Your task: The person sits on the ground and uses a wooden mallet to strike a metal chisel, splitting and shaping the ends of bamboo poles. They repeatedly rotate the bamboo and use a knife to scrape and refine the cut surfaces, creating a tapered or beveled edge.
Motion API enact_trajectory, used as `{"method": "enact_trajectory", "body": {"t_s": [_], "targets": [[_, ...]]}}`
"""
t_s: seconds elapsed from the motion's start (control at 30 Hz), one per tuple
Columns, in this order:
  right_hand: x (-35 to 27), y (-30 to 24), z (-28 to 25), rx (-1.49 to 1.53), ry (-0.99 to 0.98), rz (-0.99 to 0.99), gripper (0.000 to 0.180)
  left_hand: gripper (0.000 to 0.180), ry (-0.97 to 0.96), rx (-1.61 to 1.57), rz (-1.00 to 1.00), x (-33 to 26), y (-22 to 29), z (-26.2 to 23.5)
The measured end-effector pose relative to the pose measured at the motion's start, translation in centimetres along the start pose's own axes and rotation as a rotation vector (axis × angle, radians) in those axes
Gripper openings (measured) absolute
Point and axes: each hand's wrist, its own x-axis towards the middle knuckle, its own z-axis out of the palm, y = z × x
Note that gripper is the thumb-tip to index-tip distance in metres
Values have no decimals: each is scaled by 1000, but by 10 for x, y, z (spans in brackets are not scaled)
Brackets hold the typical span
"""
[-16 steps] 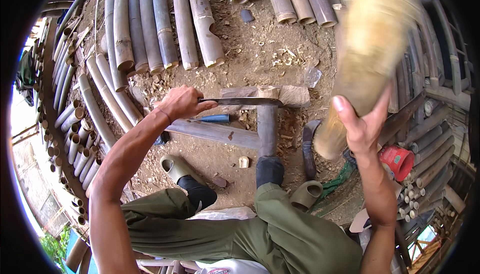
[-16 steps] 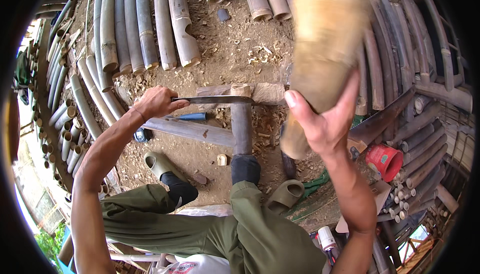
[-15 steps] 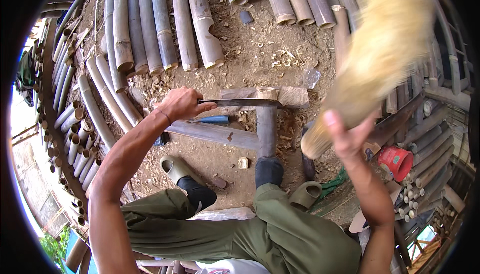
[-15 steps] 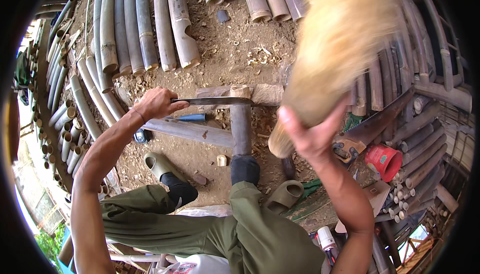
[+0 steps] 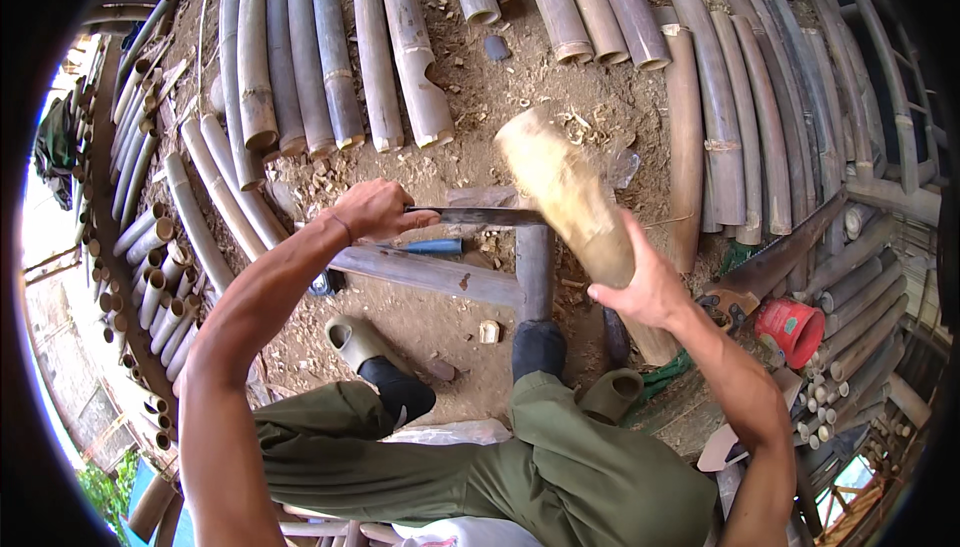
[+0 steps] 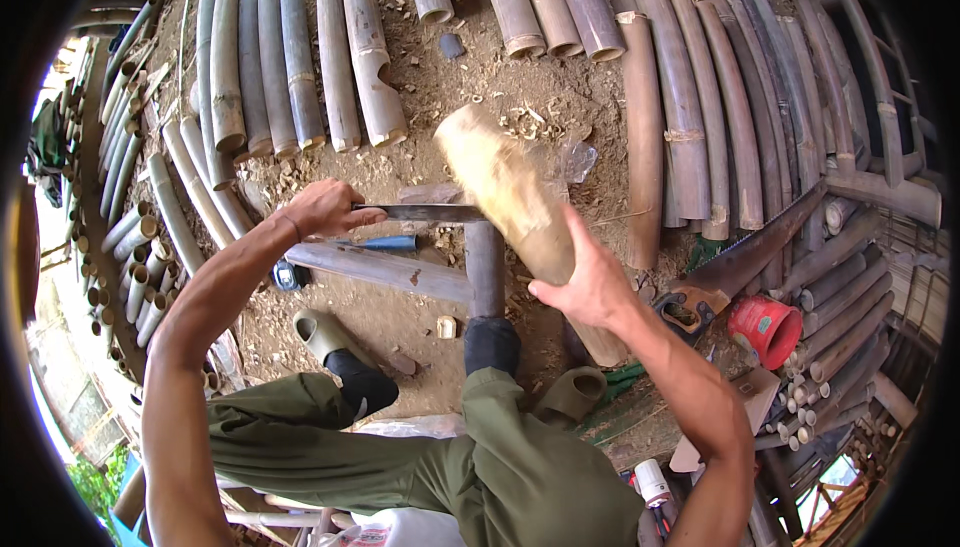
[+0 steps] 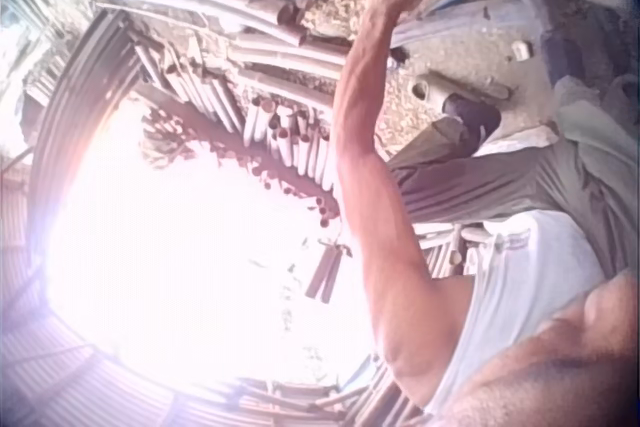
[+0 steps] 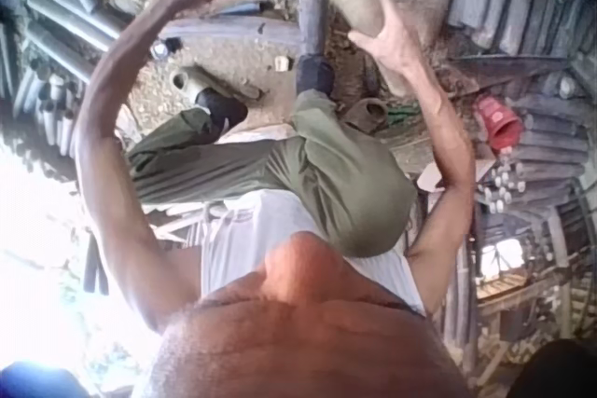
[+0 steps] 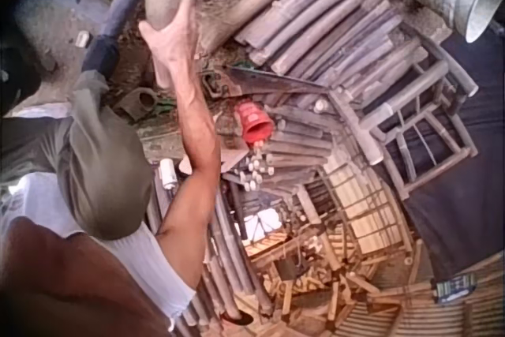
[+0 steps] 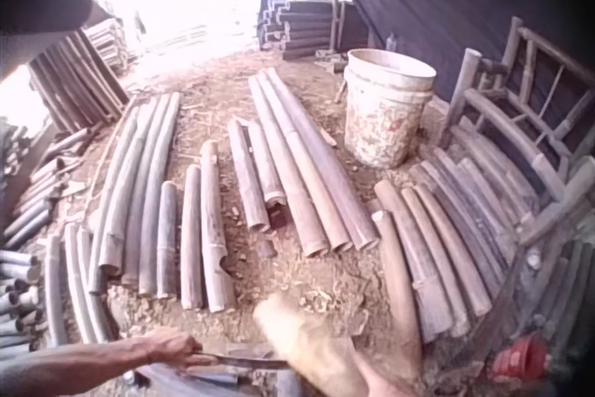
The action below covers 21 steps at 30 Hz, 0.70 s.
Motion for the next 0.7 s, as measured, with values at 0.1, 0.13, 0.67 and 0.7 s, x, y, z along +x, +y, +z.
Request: {"method": "enact_trajectory", "body": {"t_s": [0.1, 0.13, 0.67, 0.7], "targets": [[18, -18, -25, -21, 127, -51, 94, 78, -61, 10, -3, -7, -8, 6], [25, -36, -32, 242, 241, -144, 85, 78, -52, -18, -15, -8, -11, 8], [-1, -42, -61, 526, 312, -159, 76, 65, 53, 389, 98, -1, 48, -119], [-8, -43, -64, 503, 338, -171, 77, 66, 97, 446, 142, -2, 51, -118]]}}
